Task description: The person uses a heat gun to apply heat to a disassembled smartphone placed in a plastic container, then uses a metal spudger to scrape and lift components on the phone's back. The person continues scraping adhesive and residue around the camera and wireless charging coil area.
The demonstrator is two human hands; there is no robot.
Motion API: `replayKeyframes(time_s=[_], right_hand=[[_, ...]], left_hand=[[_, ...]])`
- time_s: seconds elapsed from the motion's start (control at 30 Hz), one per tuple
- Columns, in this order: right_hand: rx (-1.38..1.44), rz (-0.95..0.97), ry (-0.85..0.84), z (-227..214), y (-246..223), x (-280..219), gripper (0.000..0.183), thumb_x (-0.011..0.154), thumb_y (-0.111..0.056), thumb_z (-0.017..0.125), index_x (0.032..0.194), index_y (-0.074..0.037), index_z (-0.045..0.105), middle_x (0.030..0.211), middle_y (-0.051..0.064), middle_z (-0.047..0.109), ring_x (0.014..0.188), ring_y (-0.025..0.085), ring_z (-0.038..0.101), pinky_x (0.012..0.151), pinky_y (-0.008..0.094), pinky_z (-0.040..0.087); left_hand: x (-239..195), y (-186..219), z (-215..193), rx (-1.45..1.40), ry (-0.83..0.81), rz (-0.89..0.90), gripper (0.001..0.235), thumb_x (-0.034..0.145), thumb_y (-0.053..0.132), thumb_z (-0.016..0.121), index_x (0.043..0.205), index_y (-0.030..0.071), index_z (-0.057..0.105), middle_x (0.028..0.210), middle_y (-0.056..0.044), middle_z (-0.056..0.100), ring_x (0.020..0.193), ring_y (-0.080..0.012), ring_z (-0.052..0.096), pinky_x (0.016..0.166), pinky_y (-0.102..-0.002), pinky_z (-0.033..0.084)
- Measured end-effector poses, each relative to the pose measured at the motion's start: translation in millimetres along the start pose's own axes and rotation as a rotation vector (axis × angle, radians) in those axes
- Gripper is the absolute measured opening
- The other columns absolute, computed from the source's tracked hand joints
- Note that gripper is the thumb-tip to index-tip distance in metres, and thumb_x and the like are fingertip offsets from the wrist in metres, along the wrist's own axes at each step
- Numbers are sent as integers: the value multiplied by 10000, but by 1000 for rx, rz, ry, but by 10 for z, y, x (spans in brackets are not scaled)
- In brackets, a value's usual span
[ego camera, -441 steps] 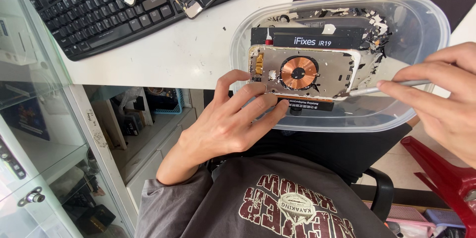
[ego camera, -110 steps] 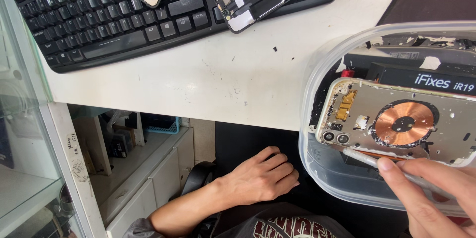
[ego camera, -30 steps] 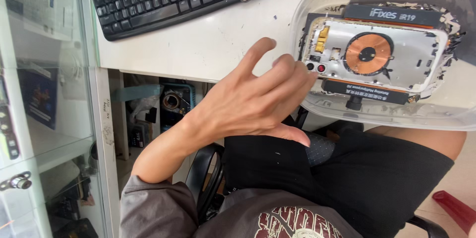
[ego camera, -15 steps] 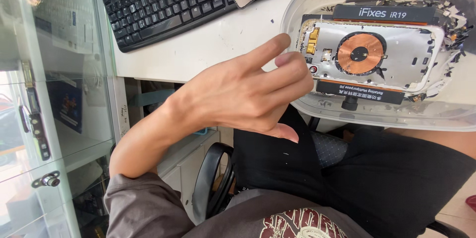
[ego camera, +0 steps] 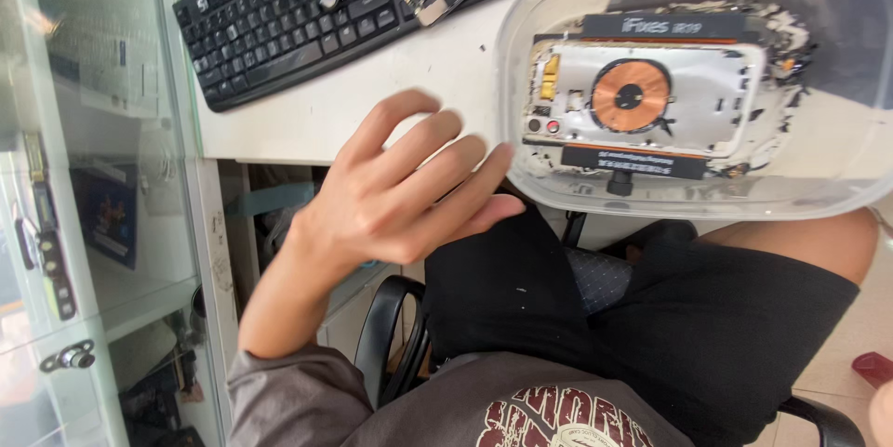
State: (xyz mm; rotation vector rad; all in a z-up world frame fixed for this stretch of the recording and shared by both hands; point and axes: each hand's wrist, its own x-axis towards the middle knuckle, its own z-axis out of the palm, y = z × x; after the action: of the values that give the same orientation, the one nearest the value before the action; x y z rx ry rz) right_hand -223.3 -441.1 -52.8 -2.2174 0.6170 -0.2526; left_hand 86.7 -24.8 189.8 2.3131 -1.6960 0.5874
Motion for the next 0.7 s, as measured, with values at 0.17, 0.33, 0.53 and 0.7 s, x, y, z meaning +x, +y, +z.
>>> replayKeyframes(time_s=[0.17, 0.33, 0.53, 0.7], right_hand=[[-10, -14, 25, -83, -176, 55, 261, 1210, -70, 457, 1405, 69, 561, 1243, 159, 609, 1120, 223, 578, 1050, 285, 445], [-64, -107, 49, -284, -613, 186, 234, 1210, -81, 496, 1378, 69, 557, 1259, 162, 609, 1139, 221, 584, 1059, 288, 453], [-48, -108, 3, -236, -472, 355, 230, 1236, -85, 481, 1387, 74, 551, 1271, 175, 607, 1147, 231, 581, 1071, 303, 452], [0, -110, -34, 14, -116, 453, 230, 1216, -79, 493, 1381, 68, 558, 1253, 173, 609, 1121, 229, 580, 1043, 301, 453]], left_hand=[[-93, 293, 14, -66, 101, -240, 204, 954, 196, 857, 1042, 21, 800, 948, -45, 655, 927, -243, 647, 873, -438, 558], [-61, 441, 98, -59, 64, -348, 474, 967, 482, 721, 1139, 44, 781, 1079, -60, 669, 1021, -261, 637, 965, -482, 505], [9, 288, 271, 55, -113, -415, 928, 961, 802, 456, 1330, -11, 707, 1383, -159, 604, 1289, -330, 531, 1155, -566, 307], [-15, 206, 396, -1, -169, -422, 1048, 899, 897, 411, 1335, -11, 702, 1521, -209, 527, 1412, -350, 455, 1218, -588, 211]])
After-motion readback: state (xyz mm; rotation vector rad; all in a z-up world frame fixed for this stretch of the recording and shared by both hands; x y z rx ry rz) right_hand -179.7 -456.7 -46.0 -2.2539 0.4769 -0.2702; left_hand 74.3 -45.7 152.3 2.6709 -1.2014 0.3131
